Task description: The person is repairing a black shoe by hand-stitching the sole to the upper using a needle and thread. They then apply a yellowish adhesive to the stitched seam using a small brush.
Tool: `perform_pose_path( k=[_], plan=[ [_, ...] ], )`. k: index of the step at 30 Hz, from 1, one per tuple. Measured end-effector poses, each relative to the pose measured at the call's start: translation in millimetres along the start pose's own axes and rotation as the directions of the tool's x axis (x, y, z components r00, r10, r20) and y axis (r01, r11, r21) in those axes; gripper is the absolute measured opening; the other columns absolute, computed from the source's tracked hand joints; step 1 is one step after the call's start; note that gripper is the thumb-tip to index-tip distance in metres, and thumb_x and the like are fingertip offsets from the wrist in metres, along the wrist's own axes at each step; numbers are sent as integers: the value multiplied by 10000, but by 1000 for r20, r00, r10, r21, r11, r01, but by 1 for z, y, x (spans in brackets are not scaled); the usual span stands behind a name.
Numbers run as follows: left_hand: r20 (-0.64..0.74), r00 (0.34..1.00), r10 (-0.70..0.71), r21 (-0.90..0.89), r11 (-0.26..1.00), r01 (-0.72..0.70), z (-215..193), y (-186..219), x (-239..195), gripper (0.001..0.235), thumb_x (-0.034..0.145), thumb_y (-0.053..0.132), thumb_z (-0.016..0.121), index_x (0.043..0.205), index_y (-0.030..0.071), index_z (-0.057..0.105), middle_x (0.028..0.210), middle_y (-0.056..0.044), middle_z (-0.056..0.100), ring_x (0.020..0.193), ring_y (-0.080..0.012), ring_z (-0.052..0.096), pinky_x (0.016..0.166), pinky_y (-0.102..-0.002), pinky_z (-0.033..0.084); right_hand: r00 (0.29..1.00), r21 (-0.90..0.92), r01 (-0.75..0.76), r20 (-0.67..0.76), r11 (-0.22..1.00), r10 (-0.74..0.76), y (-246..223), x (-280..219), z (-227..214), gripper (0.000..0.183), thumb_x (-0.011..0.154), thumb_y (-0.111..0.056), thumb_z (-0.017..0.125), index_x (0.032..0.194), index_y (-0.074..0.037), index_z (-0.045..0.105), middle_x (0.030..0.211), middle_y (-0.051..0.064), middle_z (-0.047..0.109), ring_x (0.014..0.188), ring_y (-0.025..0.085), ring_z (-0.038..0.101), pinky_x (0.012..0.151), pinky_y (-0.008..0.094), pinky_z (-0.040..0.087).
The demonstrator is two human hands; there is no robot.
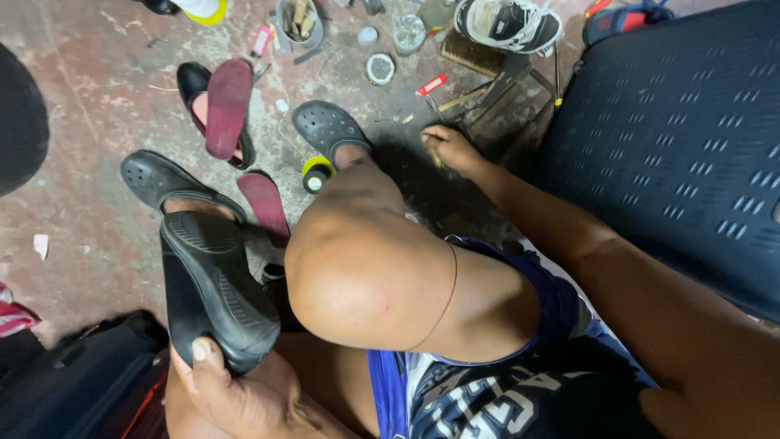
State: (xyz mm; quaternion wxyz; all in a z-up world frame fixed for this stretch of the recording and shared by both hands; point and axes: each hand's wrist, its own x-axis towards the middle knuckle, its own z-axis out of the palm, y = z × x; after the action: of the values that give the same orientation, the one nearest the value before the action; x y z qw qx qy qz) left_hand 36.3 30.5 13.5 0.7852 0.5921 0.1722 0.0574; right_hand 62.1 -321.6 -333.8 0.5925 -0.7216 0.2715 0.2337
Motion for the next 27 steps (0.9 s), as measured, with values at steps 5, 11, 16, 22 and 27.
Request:
perform_pose_path(
  k=[5, 11, 16, 22, 27],
  plan=[
    [20, 998, -57, 51, 997, 56, 3, -2, 4, 757, 1046, 416, 662, 1475, -164, 432, 1367, -260, 570, 1210, -290, 563, 1130, -411, 420, 859, -691, 181, -236, 700, -455, -7, 11, -30, 314, 864, -127, 673, 1175, -90, 651, 1174, 183, 609, 961, 413, 659, 818, 491, 540],
    [38, 998, -45, 340, 940, 30, 32, 19, 22, 803, 1032, 493, 516, 1490, -157, 409, 1420, -234, 578, 1240, -272, 607, 1089, -335, 475, 950, -870, 85, -77, 486, -304, -6, 28, -71, 347, 888, -137, 671, 1208, -29, 592, 1266, 223, 549, 936, 472, 645, 775, 583, 517],
    [77, 989, -123, 596, 801, 54, 47, 44, 34, 704, 1085, 462, 381, 1471, -123, 441, 1321, -234, 632, 1111, -265, 642, 972, -303, 511, 963, -959, 152, 89, 238, -255, 1, 53, -77, 237, 950, -116, 600, 1181, -61, 605, 1246, 207, 582, 892, 429, 691, 736, 568, 560],
    [51, 993, -106, 572, 819, 58, 45, 36, 35, 659, 1081, 435, 394, 1439, -114, 469, 1293, -213, 640, 1085, -251, 632, 953, -299, 506, 894, -915, 403, 395, -8, -209, 2, 61, -94, 398, 828, -219, 630, 1186, -47, 604, 1246, 154, 596, 869, 367, 705, 638, 522, 574],
    [34, 996, -88, 586, 809, 52, 31, 29, 31, 623, 1077, 412, 404, 1411, -106, 492, 1269, -195, 647, 1063, -239, 624, 936, -296, 503, 917, -929, 367, 370, -48, -152, 3, 67, -109, 254, 948, -194, 578, 1154, -49, 618, 1186, 189, 617, 1009, 393, 675, 759, 508, 581]
  ],
)
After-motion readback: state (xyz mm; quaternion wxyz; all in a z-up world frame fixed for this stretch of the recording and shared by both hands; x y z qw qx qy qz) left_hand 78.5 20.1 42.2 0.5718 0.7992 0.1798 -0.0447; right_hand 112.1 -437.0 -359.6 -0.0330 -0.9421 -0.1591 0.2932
